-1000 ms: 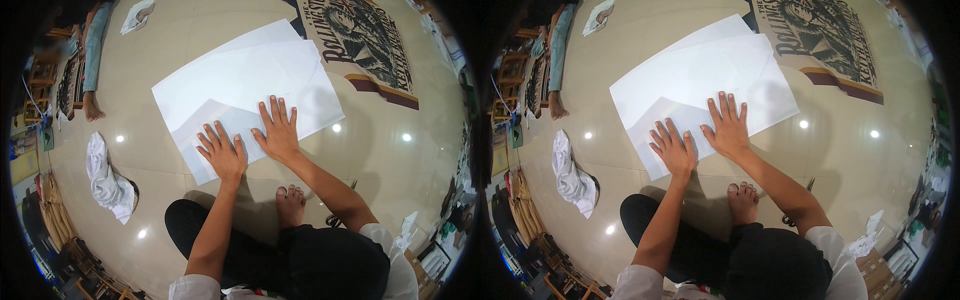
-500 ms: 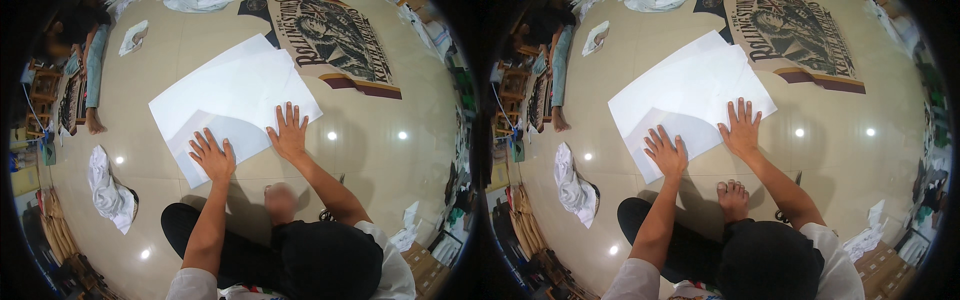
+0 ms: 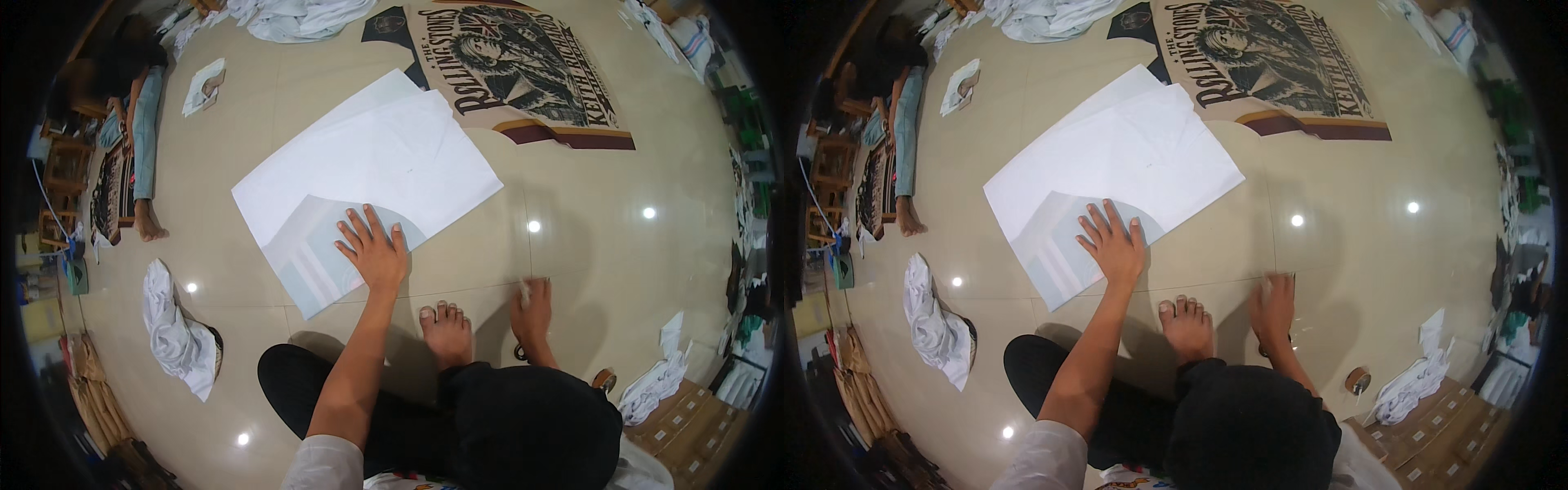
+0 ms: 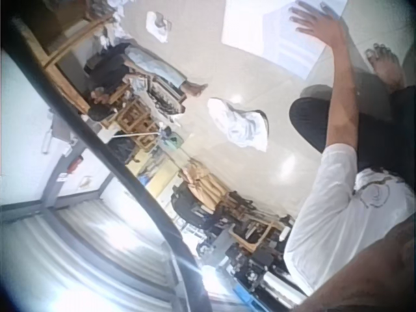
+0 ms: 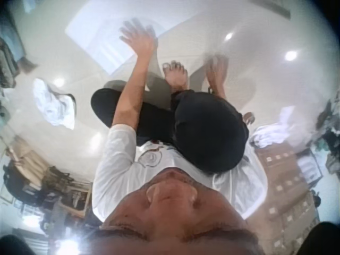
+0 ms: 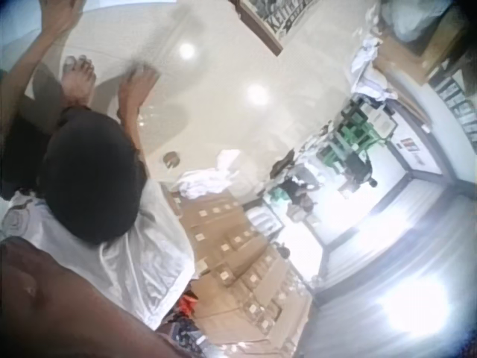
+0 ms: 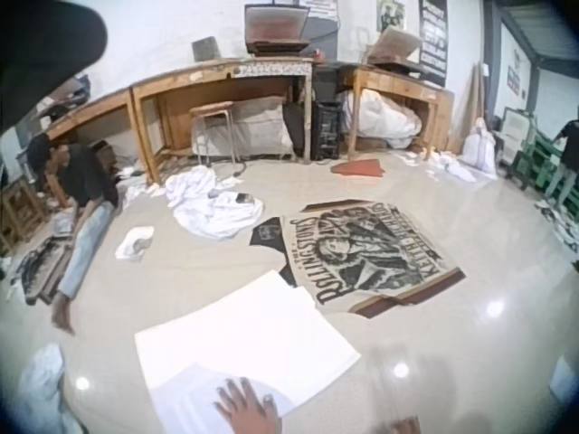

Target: The person sits on the floor and uses scissors to cut a white fabric sheet, following a printed graphic template as a guide. They trim the edges of the fabric and then cut a straight line down the center of the sheet.

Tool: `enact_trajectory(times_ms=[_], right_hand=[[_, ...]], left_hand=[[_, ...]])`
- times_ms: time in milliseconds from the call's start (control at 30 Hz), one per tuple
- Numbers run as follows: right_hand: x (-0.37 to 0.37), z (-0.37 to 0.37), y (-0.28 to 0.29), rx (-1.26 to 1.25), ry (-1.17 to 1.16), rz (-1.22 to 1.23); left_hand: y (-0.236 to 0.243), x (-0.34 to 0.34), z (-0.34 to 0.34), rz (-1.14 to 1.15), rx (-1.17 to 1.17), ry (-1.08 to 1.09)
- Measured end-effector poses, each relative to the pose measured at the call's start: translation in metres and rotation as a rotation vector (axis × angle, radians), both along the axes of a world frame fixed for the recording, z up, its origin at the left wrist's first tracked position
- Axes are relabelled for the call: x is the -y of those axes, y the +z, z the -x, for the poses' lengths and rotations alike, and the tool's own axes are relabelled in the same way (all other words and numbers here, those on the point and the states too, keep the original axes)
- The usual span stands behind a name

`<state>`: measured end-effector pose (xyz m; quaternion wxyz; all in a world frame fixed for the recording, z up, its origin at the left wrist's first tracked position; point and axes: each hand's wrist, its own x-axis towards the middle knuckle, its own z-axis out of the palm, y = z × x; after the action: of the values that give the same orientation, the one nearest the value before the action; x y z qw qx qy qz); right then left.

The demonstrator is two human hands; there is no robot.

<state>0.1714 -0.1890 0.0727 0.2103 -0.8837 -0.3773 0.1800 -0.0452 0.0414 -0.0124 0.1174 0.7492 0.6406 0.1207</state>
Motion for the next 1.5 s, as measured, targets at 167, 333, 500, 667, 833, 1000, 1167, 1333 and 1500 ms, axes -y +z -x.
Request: enact_trajectory(times_ms=[167, 333, 500, 667, 833, 1000, 1167, 1333, 1500], right_hand=[[0.003, 0.107, -0.015, 0.077, 0.357, 0.221], [-0.02, 0.162, -0.045, 0.22, 0.51, 0.236], [-0.016, 0.163, -0.047, 0.304, 0.495, 0.212], [-0.015, 0.167, -0.059, 0.315, 0.454, 0.201], [-0.009, 0.167, -0.064, 0.398, 0.51, 0.225], [-0.004, 0.114, -0.033, -0.072, 0.464, 0.291], [0.007, 0.015, -0.018, -1.066, -0.013, 0.174], [-0.031, 0.013, -0.045, -1.045, 0.061, 0.158], [-0.055, 0.015, -0.041, -1.059, 0.101, 0.214]], left_hand=[[0.001, 0.002, -0.005, 0.007, -0.007, 0.032], [0.007, 0.003, -0.003, 0.035, -0.031, 0.047], [0.011, 0.003, -0.002, 0.055, 0.012, 0.059], [0.008, 0.003, -0.003, -0.001, 0.038, 0.065], [0.005, 0.005, -0.003, -0.056, 0.024, 0.068], [0.003, 0.005, -0.003, -0.026, 0.028, 0.074], [0.002, 0.003, -0.002, -0.024, 0.047, 0.078], [0.004, 0.004, -0.001, 0.014, 0.035, 0.071], [0.008, 0.002, -0.001, 0.049, -0.014, 0.075]])
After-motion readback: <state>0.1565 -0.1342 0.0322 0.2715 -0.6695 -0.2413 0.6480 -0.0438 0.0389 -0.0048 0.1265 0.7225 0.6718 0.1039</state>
